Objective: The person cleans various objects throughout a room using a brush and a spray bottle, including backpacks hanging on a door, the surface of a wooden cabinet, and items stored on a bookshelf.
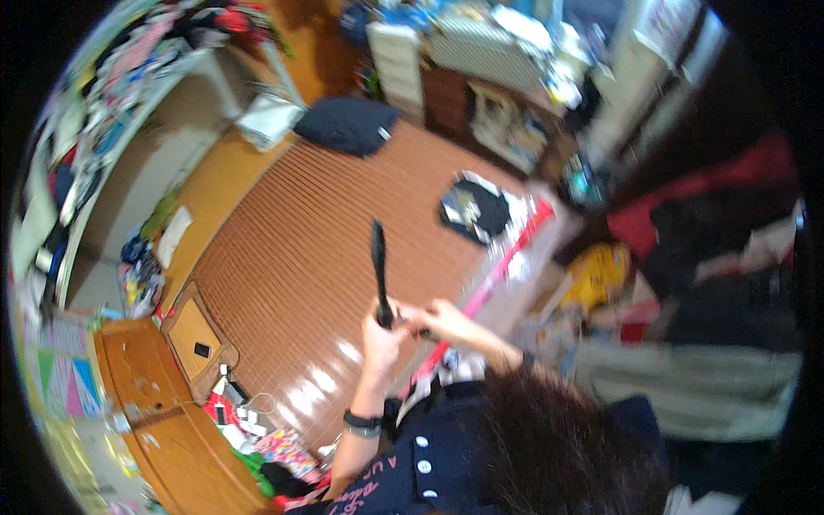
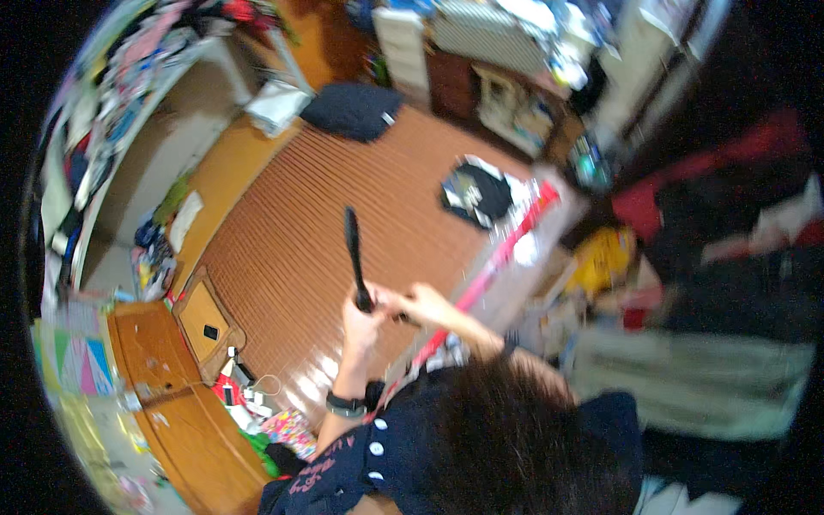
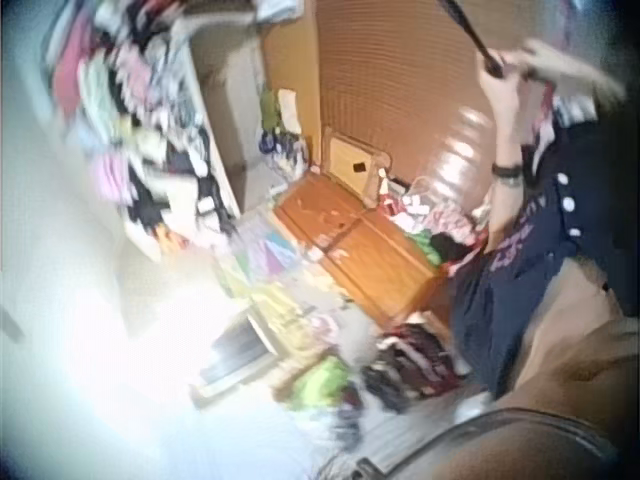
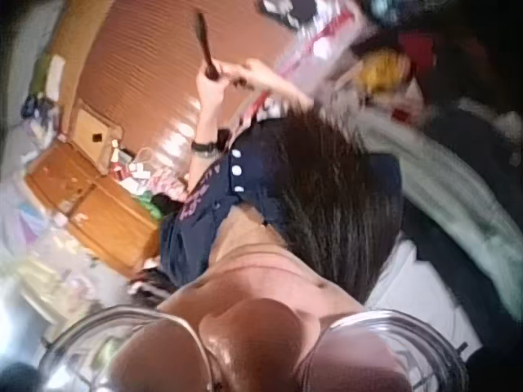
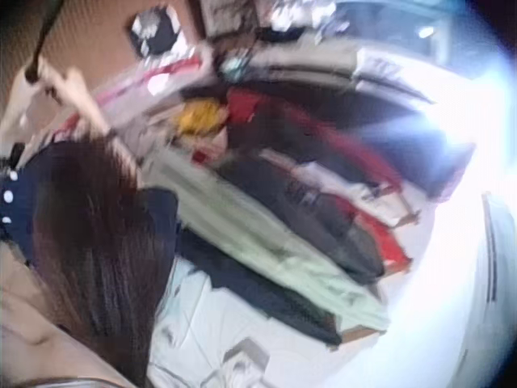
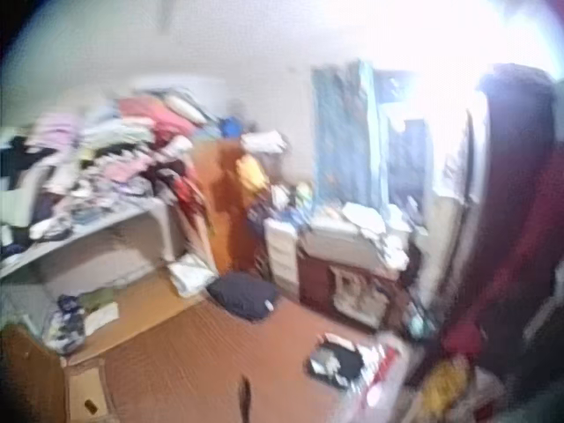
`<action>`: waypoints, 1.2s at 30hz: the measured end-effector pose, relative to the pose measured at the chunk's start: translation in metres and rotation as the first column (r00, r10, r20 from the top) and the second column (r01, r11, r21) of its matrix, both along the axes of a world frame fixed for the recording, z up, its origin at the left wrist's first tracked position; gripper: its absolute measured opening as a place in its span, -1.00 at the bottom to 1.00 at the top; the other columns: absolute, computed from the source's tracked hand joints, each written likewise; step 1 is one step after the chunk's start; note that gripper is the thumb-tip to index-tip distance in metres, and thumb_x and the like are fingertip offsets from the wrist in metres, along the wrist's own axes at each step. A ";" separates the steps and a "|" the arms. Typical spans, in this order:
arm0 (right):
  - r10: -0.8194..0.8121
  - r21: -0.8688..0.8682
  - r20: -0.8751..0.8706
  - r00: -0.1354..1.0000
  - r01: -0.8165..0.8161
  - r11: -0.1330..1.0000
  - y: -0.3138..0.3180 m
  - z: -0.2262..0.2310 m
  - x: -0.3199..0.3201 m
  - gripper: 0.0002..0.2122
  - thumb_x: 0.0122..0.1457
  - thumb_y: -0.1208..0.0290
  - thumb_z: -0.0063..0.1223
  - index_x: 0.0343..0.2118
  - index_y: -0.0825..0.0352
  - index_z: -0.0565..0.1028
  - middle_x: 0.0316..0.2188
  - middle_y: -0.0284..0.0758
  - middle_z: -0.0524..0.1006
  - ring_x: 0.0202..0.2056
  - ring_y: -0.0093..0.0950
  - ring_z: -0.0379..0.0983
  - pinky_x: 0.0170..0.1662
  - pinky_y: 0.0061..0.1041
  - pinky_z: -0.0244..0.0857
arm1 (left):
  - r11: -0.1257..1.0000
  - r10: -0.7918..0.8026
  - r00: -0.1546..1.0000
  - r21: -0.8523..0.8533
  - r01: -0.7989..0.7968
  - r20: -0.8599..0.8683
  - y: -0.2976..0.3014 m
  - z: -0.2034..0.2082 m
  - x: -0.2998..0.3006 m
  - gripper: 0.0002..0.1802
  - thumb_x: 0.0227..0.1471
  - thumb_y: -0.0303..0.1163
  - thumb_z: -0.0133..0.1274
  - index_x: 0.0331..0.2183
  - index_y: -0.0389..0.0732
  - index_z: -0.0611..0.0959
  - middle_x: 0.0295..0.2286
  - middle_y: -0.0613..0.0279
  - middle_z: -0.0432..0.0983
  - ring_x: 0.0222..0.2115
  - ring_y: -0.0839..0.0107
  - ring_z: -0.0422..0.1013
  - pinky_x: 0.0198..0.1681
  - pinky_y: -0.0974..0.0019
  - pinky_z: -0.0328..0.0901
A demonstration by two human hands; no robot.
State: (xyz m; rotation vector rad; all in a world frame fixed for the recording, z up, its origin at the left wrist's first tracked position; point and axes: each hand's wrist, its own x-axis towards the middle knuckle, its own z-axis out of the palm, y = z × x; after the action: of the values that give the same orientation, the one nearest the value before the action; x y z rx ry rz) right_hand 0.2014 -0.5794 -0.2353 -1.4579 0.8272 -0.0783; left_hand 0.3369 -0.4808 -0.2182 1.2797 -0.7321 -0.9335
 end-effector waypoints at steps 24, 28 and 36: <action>-0.455 0.394 0.215 0.864 0.349 0.850 0.030 -0.022 -0.020 -0.42 0.18 -0.14 0.03 -0.68 0.36 0.55 -0.75 -0.41 0.45 -0.71 -0.61 0.33 -0.60 -0.52 0.18 | 0.823 -0.549 0.836 0.166 0.544 -0.019 -0.048 0.016 -0.008 -0.47 -0.30 -0.69 0.34 -0.38 -0.16 0.33 -0.33 0.13 0.45 -0.09 0.17 0.43 -0.01 0.17 0.36; -0.465 0.438 0.304 0.831 0.312 0.843 -0.007 -0.041 -0.026 -0.42 0.21 -0.15 0.00 -0.37 0.45 0.62 -0.60 -0.39 0.50 -0.48 -0.62 0.38 -0.40 -0.56 0.25 | 0.859 -0.478 0.878 0.193 0.474 -0.029 -0.077 0.015 -0.023 -0.52 -0.22 -0.75 0.26 -0.38 -0.18 0.31 -0.21 -0.09 0.52 -0.02 0.08 0.44 0.09 0.12 0.31; -0.201 0.213 0.219 0.955 0.154 0.965 -0.097 -0.005 -0.076 -0.35 0.19 -0.26 -0.07 -0.28 0.41 0.63 -0.49 -0.20 0.58 -0.46 -0.50 0.52 -0.36 -0.53 0.39 | 0.934 -0.330 0.943 0.134 0.331 -0.034 -0.139 0.013 -0.058 -0.55 -0.10 -0.63 0.29 -0.33 -0.15 0.31 -0.27 -0.13 0.58 0.00 -0.01 0.43 0.11 0.00 0.30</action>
State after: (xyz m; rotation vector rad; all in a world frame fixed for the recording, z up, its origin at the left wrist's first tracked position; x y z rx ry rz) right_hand 0.1251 -0.6764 -0.2401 -1.1616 0.7446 -0.2970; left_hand 0.2787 -0.6199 -0.2051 1.2922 -0.9054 -1.2818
